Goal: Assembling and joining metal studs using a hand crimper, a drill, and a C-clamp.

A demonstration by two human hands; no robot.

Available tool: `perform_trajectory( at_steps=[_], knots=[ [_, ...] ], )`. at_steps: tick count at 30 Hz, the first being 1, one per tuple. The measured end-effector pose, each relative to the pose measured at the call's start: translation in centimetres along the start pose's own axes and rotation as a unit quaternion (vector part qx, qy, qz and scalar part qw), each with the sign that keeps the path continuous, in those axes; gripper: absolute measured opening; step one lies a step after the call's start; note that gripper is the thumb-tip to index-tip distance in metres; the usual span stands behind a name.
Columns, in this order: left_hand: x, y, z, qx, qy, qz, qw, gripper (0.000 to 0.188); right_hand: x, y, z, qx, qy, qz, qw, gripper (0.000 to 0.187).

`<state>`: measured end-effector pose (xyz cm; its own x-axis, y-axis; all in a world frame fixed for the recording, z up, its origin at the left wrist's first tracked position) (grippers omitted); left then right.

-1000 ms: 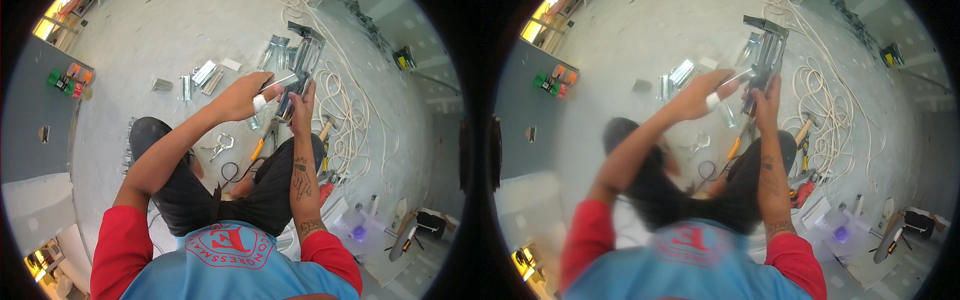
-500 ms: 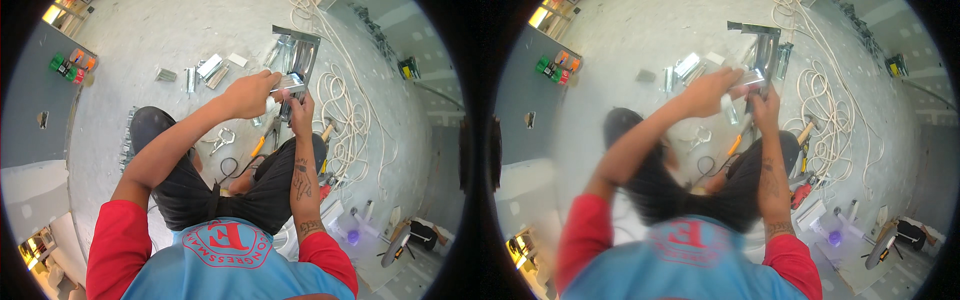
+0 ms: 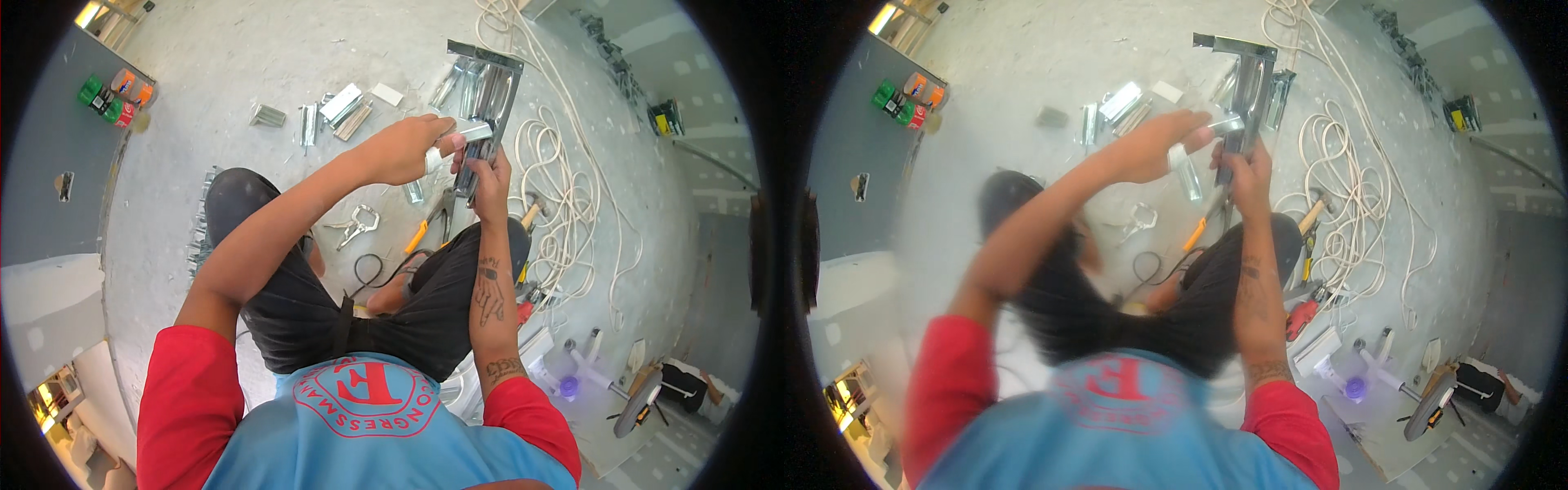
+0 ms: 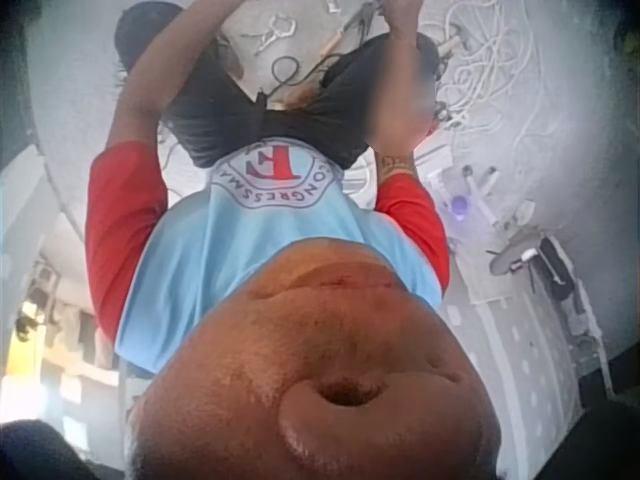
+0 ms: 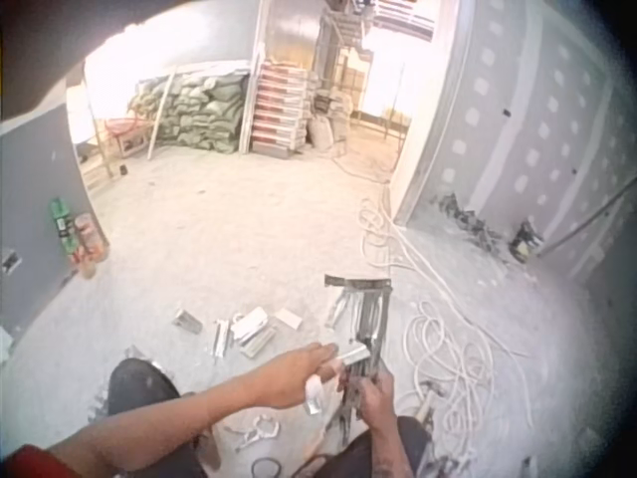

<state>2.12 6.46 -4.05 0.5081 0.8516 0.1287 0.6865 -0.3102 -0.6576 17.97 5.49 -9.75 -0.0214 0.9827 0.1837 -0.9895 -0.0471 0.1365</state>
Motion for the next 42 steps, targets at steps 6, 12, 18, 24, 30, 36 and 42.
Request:
perform_trajectory(
  at_steps=[6, 12, 18, 24, 30, 36, 42],
  knots=[
    [0.8, 0.3, 0.8, -0.077, -0.068, 0.078, 0.992, 0.062, -0.2, 0.0, -0.6, -0.024, 0.009, 0.012, 1.0, 0.036],
    [0.2, 0.7, 2.4, -0.182, -0.268, 0.158, 0.933, 0.074, -0.1, 1.2, -0.8, -0.076, 0.009, 0.045, 0.996, 0.034],
    [-0.3, 1.7, 1.4, 0.132, -0.052, 0.061, 0.988, 0.039, -0.5, 1.9, -2.3, -0.071, 0.102, 0.068, 0.99, 0.028],
    [-0.3, 1.8, 2.5, 0.121, -0.1, 0.027, 0.987, 0.052, -0.2, 1.3, -2.2, -0.13, 0.077, 0.051, 0.987, 0.018],
    [0.4, 1.2, 3.1, 0.144, -0.04, 0.07, 0.986, 0.043, -0.2, 0.8, -2.0, -0.239, 0.039, 0.077, 0.967, 0.024],
    [0.4, 1.6, 3.8, 0.093, -0.039, 0.101, 0.99, 0.049, -0.6, 1.1, -1.5, -0.271, -0.009, 0.072, 0.96, 0.026],
    [0.0, 0.8, 3.4, 0.064, -0.05, 0.127, 0.989, 0.056, -1.0, 2.1, -1.0, -0.294, -0.033, 0.06, 0.953, 0.026]
  ],
)
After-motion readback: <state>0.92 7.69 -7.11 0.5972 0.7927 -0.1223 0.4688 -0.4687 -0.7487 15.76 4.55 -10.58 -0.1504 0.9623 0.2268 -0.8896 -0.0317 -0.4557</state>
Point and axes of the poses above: each hand's wrist, its own x-axis towards the middle knuckle, its own y-axis out of the palm, z = x × y, the point moved 7 cm from there along x, towards the middle knuckle, and after that the axes turned 7 degrees about -y, right-handed, at the moved point
